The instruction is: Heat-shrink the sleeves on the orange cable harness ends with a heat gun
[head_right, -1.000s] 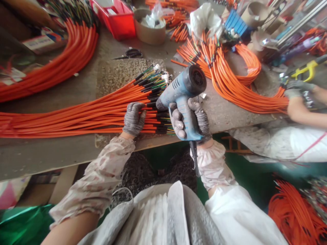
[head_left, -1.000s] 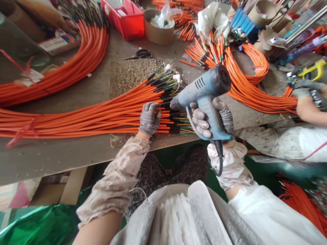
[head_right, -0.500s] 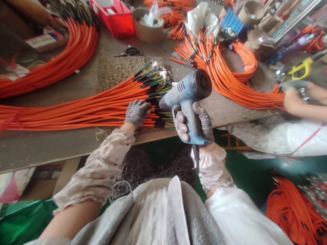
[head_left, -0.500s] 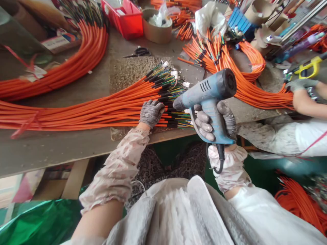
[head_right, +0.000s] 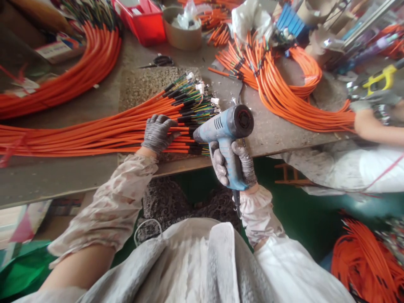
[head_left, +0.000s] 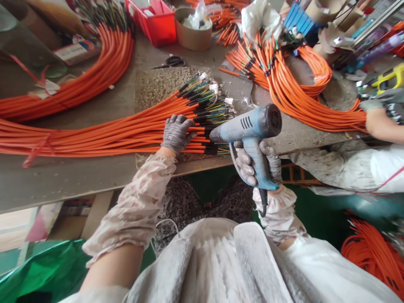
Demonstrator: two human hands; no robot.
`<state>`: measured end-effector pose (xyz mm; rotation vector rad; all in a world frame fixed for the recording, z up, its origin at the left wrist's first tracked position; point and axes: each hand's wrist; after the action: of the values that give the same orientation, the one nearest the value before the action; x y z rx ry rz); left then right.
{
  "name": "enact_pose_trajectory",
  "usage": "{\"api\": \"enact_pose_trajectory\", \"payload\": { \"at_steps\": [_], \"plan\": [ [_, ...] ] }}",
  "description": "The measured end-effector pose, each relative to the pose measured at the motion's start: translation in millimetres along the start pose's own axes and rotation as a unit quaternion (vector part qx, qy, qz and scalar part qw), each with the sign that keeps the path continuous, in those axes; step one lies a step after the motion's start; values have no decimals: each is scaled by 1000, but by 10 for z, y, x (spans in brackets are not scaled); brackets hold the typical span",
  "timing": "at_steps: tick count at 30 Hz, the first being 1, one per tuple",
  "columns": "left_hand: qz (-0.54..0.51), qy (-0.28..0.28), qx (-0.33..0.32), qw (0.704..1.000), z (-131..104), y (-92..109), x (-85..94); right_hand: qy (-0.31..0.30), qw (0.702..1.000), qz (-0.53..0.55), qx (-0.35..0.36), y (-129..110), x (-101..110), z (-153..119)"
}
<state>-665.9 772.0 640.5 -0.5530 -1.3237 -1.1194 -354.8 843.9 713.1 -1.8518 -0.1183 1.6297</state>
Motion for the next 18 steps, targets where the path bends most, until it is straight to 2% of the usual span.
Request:
{"api": "enact_pose_trajectory", "payload": {
  "at_steps": [5,8,13,18],
  "plan": [
    [14,-5,38,999,96,-55,-72,15,1000,-20,13,64,-62,72],
    [-21,15,25,999,117,-85,-135,16,1000,-23,10,35,-94,82],
    [-81,80,29,993,-192,-191,-190,9,999,-47,7,-59,-92,58],
    [-38,43,18,998,-436,-133,-217,14,999,-43,-1,-80,-94,109]
  ]
}}
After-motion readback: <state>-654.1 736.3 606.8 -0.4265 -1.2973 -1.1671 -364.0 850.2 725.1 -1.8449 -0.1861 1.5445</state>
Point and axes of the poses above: each hand's wrist, its own z-axis towards the middle knuckle, its own x-axis out of the back of the hand, y = z × x, and after that the axes turned 8 degrees about x, right-handed
